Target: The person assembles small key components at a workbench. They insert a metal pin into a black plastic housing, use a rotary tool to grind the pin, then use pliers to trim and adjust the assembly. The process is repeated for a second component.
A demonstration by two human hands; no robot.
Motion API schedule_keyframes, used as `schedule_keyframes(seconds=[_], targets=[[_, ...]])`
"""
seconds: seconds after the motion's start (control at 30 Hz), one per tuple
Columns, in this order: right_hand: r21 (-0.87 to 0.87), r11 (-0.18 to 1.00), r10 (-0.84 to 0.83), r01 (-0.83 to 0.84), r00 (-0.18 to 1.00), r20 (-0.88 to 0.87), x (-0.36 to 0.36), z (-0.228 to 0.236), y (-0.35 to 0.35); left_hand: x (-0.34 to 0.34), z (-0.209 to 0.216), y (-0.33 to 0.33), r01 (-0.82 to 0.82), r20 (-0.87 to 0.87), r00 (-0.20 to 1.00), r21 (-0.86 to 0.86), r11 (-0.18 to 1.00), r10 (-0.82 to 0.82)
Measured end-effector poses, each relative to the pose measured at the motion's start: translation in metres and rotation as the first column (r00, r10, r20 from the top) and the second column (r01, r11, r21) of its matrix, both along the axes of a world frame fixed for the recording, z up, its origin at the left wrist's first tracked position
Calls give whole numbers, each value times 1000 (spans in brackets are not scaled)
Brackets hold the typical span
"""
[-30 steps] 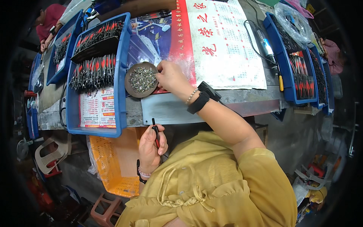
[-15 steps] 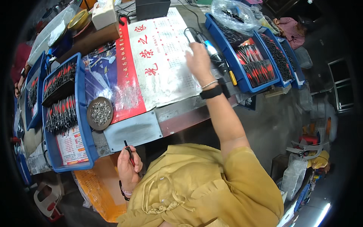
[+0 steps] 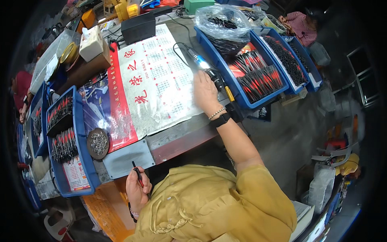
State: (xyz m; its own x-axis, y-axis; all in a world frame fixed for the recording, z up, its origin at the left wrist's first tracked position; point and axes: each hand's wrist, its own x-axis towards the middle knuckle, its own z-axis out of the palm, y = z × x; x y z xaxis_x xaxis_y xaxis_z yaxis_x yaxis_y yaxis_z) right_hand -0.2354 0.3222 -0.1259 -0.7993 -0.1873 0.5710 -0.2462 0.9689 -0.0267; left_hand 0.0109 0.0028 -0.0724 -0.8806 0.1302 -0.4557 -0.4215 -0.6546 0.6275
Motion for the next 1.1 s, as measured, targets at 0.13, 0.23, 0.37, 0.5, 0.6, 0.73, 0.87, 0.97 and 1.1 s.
schedule_keyframes(seconds=[0.13,0.23,0.37,0.5,0.6,0.73,0.87,0.97,1.1], targets=[[-5,990,-138,139,985,100,-10,7,12,-3,1,11,-6,16,1000,-6,1000,6],[-12,986,-163,164,987,9,-34,7,20,-7,1,20,9,43,999,-20,1000,-8],[-91,955,-249,281,931,268,-68,0,21,-8,5,29,16,67,998,-10,1000,-15],[-149,954,-175,261,885,431,-83,9,24,-9,8,29,8,54,999,-51,999,-5],[-505,858,182,91,867,465,-74,32,24,-8,9,25,1,34,999,-56,998,1],[-959,-97,735,266,669,111,-39,70,3,-5,7,21,-9,60,998,-47,999,12],[-819,-443,796,365,580,-172,-1,102,-15,-4,7,22,22,51,999,-22,1000,-21],[-857,-367,785,363,615,-76,25,112,-28,-5,11,27,68,19,998,-10,998,-68],[-807,-387,838,447,535,-105,66,110,-52,-13,11,49,98,-114,987,-167,981,-118]])
